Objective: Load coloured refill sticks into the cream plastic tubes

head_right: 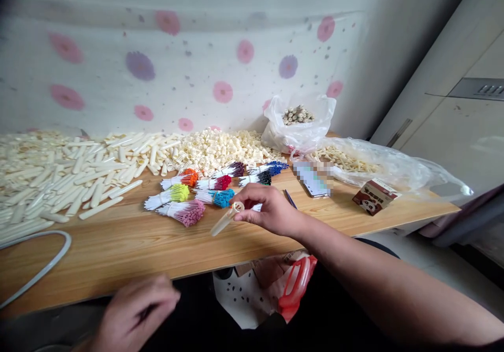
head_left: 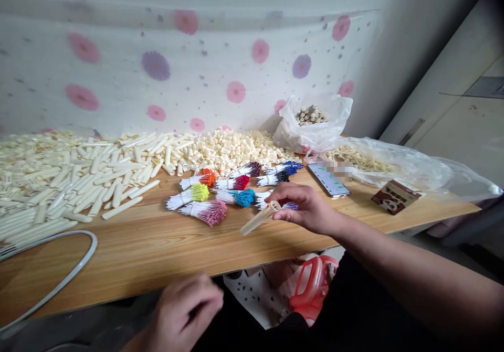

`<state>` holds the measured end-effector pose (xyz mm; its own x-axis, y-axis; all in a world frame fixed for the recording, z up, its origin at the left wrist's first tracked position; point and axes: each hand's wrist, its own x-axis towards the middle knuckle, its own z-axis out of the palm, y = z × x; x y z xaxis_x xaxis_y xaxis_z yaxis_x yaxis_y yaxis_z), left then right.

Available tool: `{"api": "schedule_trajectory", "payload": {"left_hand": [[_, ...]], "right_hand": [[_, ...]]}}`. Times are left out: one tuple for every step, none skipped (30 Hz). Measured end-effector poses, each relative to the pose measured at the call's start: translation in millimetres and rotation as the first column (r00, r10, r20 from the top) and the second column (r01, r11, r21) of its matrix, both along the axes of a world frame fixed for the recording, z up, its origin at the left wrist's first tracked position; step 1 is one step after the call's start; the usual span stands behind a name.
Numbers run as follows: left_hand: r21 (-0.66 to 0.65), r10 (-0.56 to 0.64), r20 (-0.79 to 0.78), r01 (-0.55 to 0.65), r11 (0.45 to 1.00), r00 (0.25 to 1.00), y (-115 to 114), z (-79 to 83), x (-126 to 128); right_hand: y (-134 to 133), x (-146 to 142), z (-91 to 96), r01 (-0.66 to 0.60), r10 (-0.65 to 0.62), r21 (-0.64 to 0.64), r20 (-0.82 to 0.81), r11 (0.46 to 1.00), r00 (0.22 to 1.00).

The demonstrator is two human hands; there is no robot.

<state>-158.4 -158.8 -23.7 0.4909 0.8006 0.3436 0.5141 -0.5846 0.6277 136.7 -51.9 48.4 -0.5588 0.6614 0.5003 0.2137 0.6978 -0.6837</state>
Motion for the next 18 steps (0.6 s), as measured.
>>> {"api": "schedule_trajectory", "payload": {"left_hand": [[0.141, 0.059, 0.061, -0.067, 0.988, 0.996, 16.9, 16.3, 19.1], [0.226, 0.091, 0.073, -0.106, 0.968, 0.993, 34.6, 31.6, 38.8], [0.250, 0.114, 0.045, -0.121, 0.961, 0.993, 52.3, 44.6, 58.3], [0.218, 0.093, -0.021, -0.086, 0.972, 0.995, 69.3, 54.3, 76.7], [0.148, 0.049, -0.088, -0.035, 0.988, 0.995, 84.9, 60.0, 93.1], [0.051, -0.026, -0.148, 0.034, 0.998, 0.989, 98.7, 62.1, 107.2], [-0.025, -0.077, -0.165, 0.074, 0.997, 0.983, 110.5, 61.1, 118.4], [-0.076, -0.108, -0.160, 0.097, 0.992, 0.981, 120.4, 58.0, 126.9], [-0.111, -0.123, -0.135, 0.108, 0.988, 0.983, 128.6, 53.9, 132.5], [-0.126, -0.115, -0.089, 0.104, 0.987, 0.989, 135.5, 49.7, 135.5], [-0.131, -0.094, -0.034, 0.089, 0.987, 0.995, 141.5, 46.2, 136.2], [-0.136, -0.064, 0.023, 0.067, 0.988, 0.998, 147.0, 44.0, 134.9], [-0.140, -0.027, 0.078, 0.037, 0.989, 0.997, 152.4, 43.1, 131.7], [-0.137, 0.020, 0.121, -0.003, 0.991, 0.993, 157.7, 43.6, 127.0], [-0.132, 0.072, 0.148, -0.052, 0.990, 0.986, 163.3, 44.9, 121.1], [-0.115, 0.125, 0.169, -0.106, 0.988, 0.978, 169.0, 46.6, 113.9], [-0.089, 0.180, 0.186, -0.166, 0.982, 0.966, 174.7, 48.3, 105.8], [-0.069, 0.228, 0.194, -0.218, 0.973, 0.954, 180.3, 49.5, 96.9]], "right_hand": [[-1.6, 3.9, 0.3, -0.007, 0.007, 0.015, -0.006, 1.000, 1.000], [-3.1, 7.4, 0.3, -0.010, 0.011, 0.032, -0.019, 0.999, 1.000], [-4.3, 10.9, 0.3, -0.007, 0.008, 0.050, -0.037, 0.999, 0.999], [-5.0, 15.0, 0.2, 0.004, 0.000, 0.067, -0.051, 0.998, 0.999], [-4.9, 20.3, 0.4, 0.017, -0.012, 0.084, -0.059, 0.996, 0.998], [-3.8, 27.8, 0.7, 0.029, -0.022, 0.099, -0.062, 0.995, 0.998], [-1.7, 37.8, 1.2, 0.041, -0.036, 0.101, -0.059, 0.994, 0.998], [1.6, 50.7, 1.7, 0.065, -0.060, 0.091, -0.055, 0.994, 0.997], [5.7, 66.4, 1.9, 0.110, -0.107, 0.069, -0.049, 0.992, 0.993], [10.3, 84.2, 1.2, 0.179, -0.178, 0.042, -0.039, 0.983, 0.983], [15.2, 103.3, -0.6, 0.280, -0.280, 0.018, -0.025, 0.960, 0.960], [19.8, 122.3, -3.9, 0.409, -0.409, 0.013, 0.014, 0.912, 0.912], [23.8, 140.1, -8.6, 0.527, -0.528, 0.036, 0.074, 0.849, 0.846], [27.2, 155.6, -14.5, 0.606, -0.608, 0.069, 0.174, 0.792, 0.775], [29.8, 168.1, -21.0, 0.633, -0.631, 0.100, 0.296, 0.768, 0.718], [31.8, 177.3, -27.5, 0.635, -0.624, 0.126, 0.406, 0.762, 0.668], [33.4, 183.4, -33.3, 0.620, -0.596, 0.138, 0.496, 0.773, 0.632], [34.8, 186.7, -38.1, 0.603, -0.566, 0.141, 0.557, 0.785, 0.608]]}}
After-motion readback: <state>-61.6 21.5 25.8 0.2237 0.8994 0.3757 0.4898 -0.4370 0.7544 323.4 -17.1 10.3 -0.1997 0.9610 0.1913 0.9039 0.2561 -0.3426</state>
